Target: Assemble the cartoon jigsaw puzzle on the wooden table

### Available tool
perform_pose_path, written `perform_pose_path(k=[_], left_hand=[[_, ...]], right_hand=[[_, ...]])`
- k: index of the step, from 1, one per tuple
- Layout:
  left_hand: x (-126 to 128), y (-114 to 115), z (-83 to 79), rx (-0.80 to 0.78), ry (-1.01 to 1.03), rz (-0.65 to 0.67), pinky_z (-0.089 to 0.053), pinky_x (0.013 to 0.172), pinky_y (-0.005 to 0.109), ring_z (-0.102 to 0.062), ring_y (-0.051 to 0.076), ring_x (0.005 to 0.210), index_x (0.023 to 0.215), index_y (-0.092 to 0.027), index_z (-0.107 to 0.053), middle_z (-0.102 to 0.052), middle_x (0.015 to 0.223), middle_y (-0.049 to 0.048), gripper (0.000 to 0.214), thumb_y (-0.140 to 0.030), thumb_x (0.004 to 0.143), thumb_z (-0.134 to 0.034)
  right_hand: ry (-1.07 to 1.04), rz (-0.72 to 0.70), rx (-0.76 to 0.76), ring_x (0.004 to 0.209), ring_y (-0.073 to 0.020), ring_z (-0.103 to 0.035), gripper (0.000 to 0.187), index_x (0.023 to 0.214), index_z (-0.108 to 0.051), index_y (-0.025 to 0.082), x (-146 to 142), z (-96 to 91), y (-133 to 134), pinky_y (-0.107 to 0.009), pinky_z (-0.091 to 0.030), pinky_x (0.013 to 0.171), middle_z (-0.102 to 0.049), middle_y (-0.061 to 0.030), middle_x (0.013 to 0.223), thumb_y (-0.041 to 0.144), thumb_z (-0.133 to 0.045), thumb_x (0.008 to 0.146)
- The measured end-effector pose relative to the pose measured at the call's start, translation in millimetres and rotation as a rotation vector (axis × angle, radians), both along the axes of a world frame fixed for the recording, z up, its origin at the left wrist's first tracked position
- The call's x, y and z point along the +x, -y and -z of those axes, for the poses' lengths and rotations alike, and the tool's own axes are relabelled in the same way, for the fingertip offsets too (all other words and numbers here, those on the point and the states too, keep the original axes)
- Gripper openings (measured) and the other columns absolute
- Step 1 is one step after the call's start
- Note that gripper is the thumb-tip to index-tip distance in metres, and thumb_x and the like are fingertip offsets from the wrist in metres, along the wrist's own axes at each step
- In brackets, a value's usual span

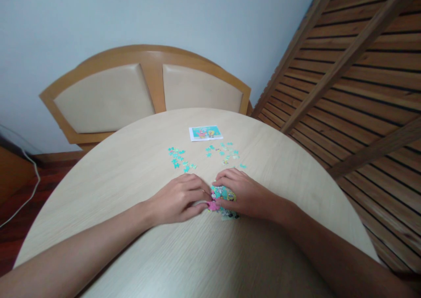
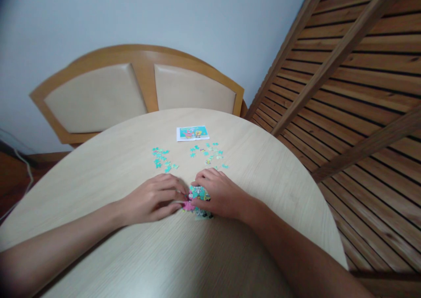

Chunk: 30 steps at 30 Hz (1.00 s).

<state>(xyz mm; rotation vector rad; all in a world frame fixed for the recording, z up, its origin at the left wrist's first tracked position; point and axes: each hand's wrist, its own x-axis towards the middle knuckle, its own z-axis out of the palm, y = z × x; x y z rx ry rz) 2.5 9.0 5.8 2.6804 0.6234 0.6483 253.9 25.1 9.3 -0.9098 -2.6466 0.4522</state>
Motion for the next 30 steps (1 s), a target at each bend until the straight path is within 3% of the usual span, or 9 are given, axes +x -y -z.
perform_pose_path(k=[16,26,30], left_hand=[[-7,-4,-5.7,0.079,-0.133,0.112,-0.046,0.100,0.042,-0.061,0.024,0.113,0.122,-0.024,-0.065,-0.068,0.121,0.0086,0.027,-0.026,0.098,-0.054],[-23,-9,-3.2,0.074,-0.156,-0.132,-0.050,0.091,0.039,-0.065,0.024,0.102,0.118,-0.021,-0.065,-0.070,0.110,0.0080,0.030,-0.041,0.097,-0.058],[-19,-8,0.4,0.015,-0.152,-0.155,-0.049,0.090,0.038,-0.065,0.023,0.100,0.121,-0.022,-0.062,-0.070,0.107,0.0070,0.027,-0.035,0.098,-0.057]], right_hand=[[0.008,-0.002,0.013,0.108,-0.0262,-0.058,0.035,0.115,-0.066,0.017,0,-0.1,0,-0.042,-0.045,0.097,-0.065,-0.0106,0.114,0.042,-0.068,0.090],[0.018,0.008,-0.013,0.110,-0.0271,-0.057,0.035,0.117,-0.066,0.020,1,-2.3,1,-0.044,-0.045,0.098,-0.065,-0.0103,0.116,0.044,-0.066,0.091],[0.018,0.007,-0.015,0.111,-0.0269,-0.057,0.035,0.117,-0.066,0.020,1,-2.0,1,-0.043,-0.045,0.098,-0.065,-0.0100,0.116,0.044,-0.065,0.092]])
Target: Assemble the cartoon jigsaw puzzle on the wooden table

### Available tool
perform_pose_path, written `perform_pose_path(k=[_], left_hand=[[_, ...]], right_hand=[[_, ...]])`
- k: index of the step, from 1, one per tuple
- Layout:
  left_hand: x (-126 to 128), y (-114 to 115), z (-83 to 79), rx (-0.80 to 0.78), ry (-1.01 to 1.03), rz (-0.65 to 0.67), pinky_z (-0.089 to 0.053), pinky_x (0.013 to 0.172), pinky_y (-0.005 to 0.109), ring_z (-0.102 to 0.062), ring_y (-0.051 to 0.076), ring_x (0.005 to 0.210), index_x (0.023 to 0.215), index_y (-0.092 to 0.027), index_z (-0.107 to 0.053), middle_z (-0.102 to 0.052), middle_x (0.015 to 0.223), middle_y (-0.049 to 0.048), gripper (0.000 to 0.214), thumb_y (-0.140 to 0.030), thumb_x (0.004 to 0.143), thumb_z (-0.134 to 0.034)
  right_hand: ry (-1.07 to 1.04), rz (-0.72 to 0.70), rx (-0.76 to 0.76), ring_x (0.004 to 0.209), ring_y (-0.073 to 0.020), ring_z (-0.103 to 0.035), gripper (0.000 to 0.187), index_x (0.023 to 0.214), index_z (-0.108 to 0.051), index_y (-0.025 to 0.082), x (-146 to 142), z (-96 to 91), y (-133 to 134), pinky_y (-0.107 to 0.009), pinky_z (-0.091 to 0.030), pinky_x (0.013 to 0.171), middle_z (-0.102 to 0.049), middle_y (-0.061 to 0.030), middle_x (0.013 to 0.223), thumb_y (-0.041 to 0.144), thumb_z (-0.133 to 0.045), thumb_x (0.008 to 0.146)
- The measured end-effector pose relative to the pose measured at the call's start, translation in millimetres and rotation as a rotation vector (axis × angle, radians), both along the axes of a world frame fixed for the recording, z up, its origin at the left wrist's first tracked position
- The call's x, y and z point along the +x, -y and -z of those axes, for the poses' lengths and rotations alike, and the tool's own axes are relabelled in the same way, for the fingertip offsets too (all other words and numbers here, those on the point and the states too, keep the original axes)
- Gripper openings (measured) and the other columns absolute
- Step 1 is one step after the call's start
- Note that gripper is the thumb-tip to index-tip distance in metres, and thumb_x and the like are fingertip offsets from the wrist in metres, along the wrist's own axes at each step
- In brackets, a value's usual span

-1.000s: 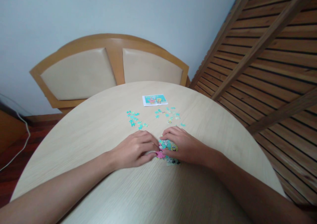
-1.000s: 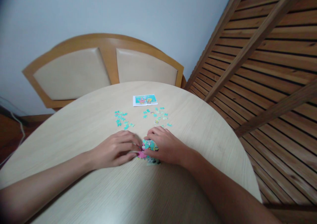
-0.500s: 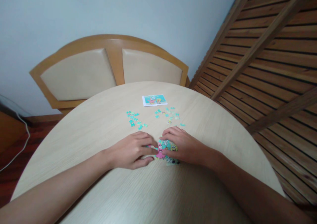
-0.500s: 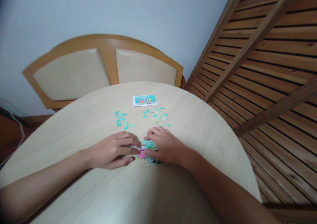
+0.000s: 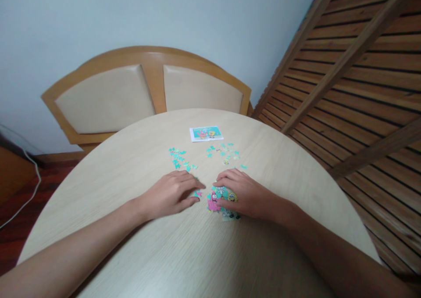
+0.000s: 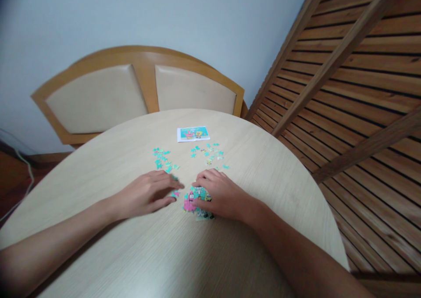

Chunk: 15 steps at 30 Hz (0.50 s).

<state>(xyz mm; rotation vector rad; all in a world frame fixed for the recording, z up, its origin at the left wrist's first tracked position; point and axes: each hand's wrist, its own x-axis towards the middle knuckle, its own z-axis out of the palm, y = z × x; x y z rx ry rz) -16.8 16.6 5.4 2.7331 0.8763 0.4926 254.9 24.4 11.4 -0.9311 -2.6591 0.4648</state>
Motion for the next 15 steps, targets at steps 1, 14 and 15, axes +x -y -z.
perform_pose_path(k=[1,14,15], left_hand=[[0.9,0.4,0.6,-0.022,0.014,-0.014,-0.049,0.090,0.038,-0.065,0.023,0.099,0.121,-0.022,-0.062,-0.070,0.107,0.0068,0.026,-0.032,0.097,-0.058],[6.2,4.1,5.7,-0.213,0.180,0.012,-0.047,0.093,0.036,-0.063,0.021,0.103,0.118,-0.025,-0.064,-0.070,0.109,0.0051,0.021,-0.023,0.099,-0.058],[7.2,4.4,5.9,-0.208,0.179,0.022,-0.046,0.093,0.036,-0.063,0.021,0.103,0.118,-0.024,-0.064,-0.070,0.109,0.0051,0.020,-0.023,0.099,-0.057]], right_hand=[[0.000,-0.001,0.000,0.111,-0.0269,-0.057,0.035,0.117,-0.066,0.020,-0.1,-0.2,-0.1,-0.043,-0.045,0.098,-0.065,-0.0102,0.116,0.044,-0.066,0.092],[-0.015,-0.003,-0.006,0.110,-0.0266,-0.057,0.035,0.117,-0.067,0.020,-0.3,0.3,-0.4,-0.044,-0.045,0.098,-0.065,-0.0100,0.115,0.044,-0.066,0.091],[-0.012,-0.003,-0.007,0.110,-0.0266,-0.057,0.035,0.116,-0.066,0.020,-0.4,0.1,-0.3,-0.044,-0.045,0.098,-0.065,-0.0100,0.115,0.043,-0.066,0.091]])
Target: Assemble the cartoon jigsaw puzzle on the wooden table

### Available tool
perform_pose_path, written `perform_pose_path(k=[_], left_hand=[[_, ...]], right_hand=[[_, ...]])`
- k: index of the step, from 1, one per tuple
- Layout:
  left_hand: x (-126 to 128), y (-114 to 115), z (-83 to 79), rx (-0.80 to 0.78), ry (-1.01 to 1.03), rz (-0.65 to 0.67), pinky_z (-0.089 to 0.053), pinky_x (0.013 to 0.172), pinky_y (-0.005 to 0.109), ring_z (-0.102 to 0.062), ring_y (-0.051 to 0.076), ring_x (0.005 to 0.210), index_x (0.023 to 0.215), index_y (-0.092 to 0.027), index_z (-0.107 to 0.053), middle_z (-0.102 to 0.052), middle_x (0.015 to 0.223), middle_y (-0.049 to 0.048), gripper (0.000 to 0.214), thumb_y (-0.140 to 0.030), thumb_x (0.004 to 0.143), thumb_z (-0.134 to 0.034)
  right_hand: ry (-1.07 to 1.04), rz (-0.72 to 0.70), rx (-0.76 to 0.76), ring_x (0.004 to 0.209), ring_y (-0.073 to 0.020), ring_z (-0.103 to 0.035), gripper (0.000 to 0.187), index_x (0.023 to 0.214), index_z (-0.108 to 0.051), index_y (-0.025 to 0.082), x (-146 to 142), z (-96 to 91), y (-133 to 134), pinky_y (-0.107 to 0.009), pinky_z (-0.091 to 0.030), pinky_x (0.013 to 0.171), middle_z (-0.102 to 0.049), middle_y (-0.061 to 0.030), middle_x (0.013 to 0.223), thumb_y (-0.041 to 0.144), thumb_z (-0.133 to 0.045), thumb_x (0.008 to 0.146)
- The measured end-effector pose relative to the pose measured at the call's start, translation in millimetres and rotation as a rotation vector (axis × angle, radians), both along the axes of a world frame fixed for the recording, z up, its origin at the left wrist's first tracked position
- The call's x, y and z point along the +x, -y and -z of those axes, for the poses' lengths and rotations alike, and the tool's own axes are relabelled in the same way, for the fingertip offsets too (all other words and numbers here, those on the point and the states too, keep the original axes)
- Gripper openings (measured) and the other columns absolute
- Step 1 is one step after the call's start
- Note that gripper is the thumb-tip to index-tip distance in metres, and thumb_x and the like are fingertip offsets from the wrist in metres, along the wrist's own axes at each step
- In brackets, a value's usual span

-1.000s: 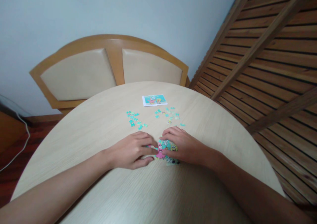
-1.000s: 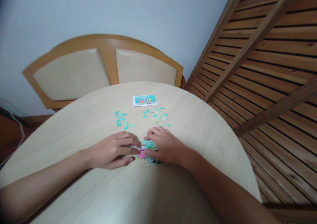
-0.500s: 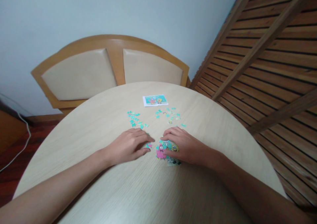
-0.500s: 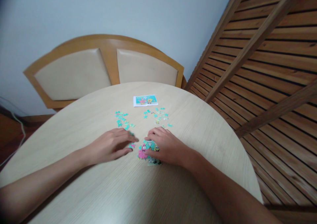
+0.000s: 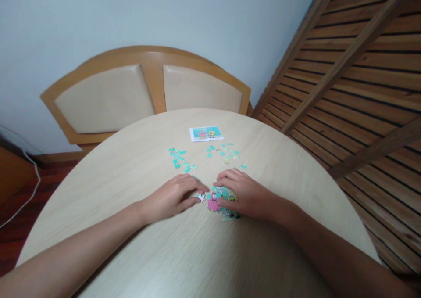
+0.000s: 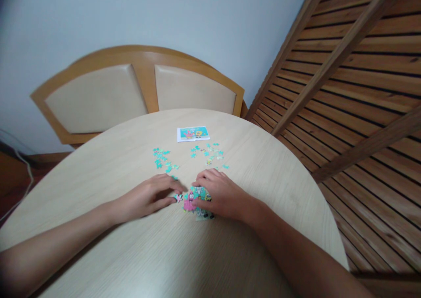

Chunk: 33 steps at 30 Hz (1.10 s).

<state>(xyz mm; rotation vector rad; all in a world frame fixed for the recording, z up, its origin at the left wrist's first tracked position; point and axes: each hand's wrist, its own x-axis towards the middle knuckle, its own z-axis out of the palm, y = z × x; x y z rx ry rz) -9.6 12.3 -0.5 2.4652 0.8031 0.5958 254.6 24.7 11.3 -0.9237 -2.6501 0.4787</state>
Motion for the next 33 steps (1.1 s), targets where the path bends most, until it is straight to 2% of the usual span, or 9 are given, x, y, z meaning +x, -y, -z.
perform_pose_path(k=[13,22,28,33], left_hand=[[5.0,0.6,2.1,0.021,-0.022,-0.003,-0.044,0.094,0.036,-0.062,0.022,0.103,0.115,-0.023,-0.063,-0.070,0.108,0.0048,0.019,-0.032,0.099,-0.061],[7.0,0.9,1.3,0.062,-0.038,0.009,-0.044,0.092,0.034,-0.062,0.021,0.100,0.111,-0.021,-0.064,-0.070,0.105,0.0047,0.017,-0.032,0.100,-0.058],[6.8,1.4,-0.3,0.094,-0.059,0.032,-0.044,0.090,0.033,-0.061,0.019,0.098,0.099,-0.021,-0.069,-0.069,0.102,0.0038,0.014,-0.029,0.101,-0.058],[5.4,1.8,-0.5,0.139,-0.068,0.044,-0.044,0.088,0.032,-0.062,0.019,0.097,0.099,-0.021,-0.070,-0.070,0.103,0.0036,0.017,-0.031,0.102,-0.056]], right_hand=[[0.014,0.006,0.002,0.111,-0.0270,-0.057,0.034,0.116,-0.066,0.019,-0.7,-1.4,0.8,-0.043,-0.044,0.099,-0.065,-0.0099,0.115,0.041,-0.066,0.091],[0.013,-0.003,0.005,0.110,-0.0263,-0.057,0.035,0.116,-0.066,0.017,-0.3,-0.9,0.9,-0.042,-0.045,0.098,-0.065,-0.0102,0.114,0.041,-0.067,0.091],[0.010,-0.005,0.018,0.111,-0.0268,-0.057,0.035,0.116,-0.066,0.017,-0.2,0.9,-0.1,-0.043,-0.044,0.098,-0.065,-0.0104,0.115,0.040,-0.068,0.090],[0.014,-0.006,0.016,0.110,-0.0266,-0.057,0.034,0.116,-0.066,0.017,-0.1,1.5,0.0,-0.042,-0.044,0.098,-0.065,-0.0105,0.115,0.039,-0.068,0.090]])
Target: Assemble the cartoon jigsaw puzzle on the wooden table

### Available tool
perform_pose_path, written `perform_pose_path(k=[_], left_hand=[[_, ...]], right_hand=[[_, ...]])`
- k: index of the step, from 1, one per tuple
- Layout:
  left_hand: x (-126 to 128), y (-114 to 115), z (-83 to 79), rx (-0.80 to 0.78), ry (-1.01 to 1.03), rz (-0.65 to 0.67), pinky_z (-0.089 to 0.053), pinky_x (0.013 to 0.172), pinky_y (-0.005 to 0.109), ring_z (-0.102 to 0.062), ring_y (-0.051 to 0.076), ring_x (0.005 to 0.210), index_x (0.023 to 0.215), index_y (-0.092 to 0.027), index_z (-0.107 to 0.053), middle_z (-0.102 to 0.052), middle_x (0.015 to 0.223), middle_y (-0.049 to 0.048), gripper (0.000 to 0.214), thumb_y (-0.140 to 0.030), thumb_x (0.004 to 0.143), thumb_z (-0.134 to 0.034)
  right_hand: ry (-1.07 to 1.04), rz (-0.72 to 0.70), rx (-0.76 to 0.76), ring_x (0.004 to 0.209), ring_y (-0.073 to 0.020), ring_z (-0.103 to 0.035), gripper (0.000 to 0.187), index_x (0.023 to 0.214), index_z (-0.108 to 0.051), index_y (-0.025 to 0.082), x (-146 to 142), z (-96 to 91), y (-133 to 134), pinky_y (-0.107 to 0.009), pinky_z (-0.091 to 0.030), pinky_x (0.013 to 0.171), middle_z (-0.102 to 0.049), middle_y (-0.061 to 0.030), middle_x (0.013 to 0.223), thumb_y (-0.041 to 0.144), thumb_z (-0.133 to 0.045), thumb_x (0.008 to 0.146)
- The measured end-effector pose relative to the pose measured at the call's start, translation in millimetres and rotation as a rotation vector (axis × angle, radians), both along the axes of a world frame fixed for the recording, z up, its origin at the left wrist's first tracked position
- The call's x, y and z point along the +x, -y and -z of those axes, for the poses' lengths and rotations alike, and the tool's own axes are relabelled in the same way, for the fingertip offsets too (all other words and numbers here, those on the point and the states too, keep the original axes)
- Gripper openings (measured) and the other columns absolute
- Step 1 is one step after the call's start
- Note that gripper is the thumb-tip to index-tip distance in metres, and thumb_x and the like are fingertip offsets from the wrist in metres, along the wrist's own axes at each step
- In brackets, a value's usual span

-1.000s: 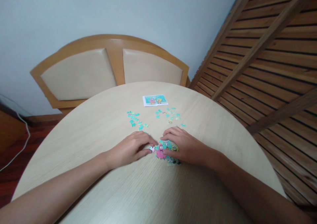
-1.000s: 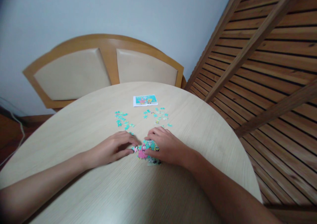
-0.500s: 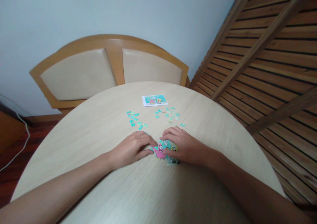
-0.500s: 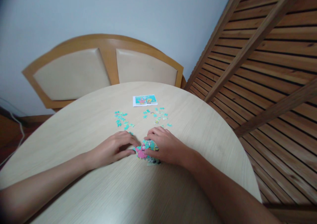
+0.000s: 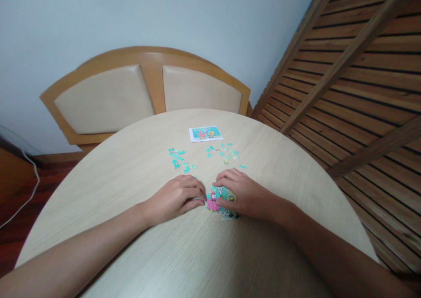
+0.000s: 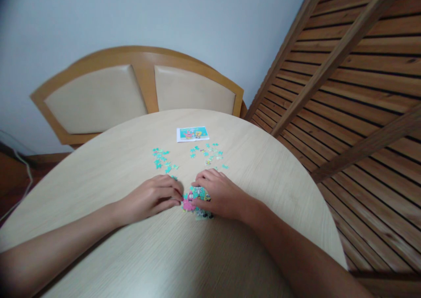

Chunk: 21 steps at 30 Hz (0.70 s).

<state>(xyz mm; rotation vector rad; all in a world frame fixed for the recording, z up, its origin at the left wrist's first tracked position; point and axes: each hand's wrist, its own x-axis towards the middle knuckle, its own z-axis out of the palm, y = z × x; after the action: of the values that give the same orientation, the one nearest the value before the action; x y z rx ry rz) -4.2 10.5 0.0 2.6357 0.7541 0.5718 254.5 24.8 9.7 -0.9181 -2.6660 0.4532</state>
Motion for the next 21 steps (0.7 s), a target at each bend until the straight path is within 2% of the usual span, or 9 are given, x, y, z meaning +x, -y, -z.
perform_pose_path(k=[17,19,21], left_hand=[[-0.4,-0.9,-1.6,-0.010,0.004,0.025,-0.048,0.089,0.033,-0.063,0.019,0.099,0.105,-0.022,-0.070,-0.069,0.105,0.0046,0.017,-0.031,0.101,-0.056],[-1.0,-1.6,-2.8,0.001,0.013,-0.018,-0.049,0.090,0.034,-0.063,0.019,0.100,0.107,-0.022,-0.068,-0.069,0.106,0.0050,0.017,-0.031,0.101,-0.055],[-3.3,-3.8,-3.8,0.030,0.021,-0.121,-0.050,0.092,0.036,-0.063,0.020,0.102,0.109,-0.022,-0.067,-0.069,0.107,0.0057,0.019,-0.031,0.101,-0.052]], right_hand=[[0.005,0.007,-0.007,0.110,-0.0269,-0.057,0.034,0.117,-0.066,0.017,-0.9,-2.1,0.9,-0.043,-0.045,0.098,-0.065,-0.0107,0.115,0.039,-0.067,0.091],[0.012,0.009,-0.015,0.111,-0.0271,-0.057,0.035,0.118,-0.066,0.017,-1.3,-2.4,0.9,-0.043,-0.045,0.099,-0.064,-0.0108,0.116,0.040,-0.067,0.090],[0.015,0.013,-0.025,0.112,-0.0271,-0.056,0.036,0.119,-0.066,0.018,-1.7,-2.9,0.7,-0.043,-0.045,0.100,-0.064,-0.0105,0.116,0.041,-0.067,0.090]])
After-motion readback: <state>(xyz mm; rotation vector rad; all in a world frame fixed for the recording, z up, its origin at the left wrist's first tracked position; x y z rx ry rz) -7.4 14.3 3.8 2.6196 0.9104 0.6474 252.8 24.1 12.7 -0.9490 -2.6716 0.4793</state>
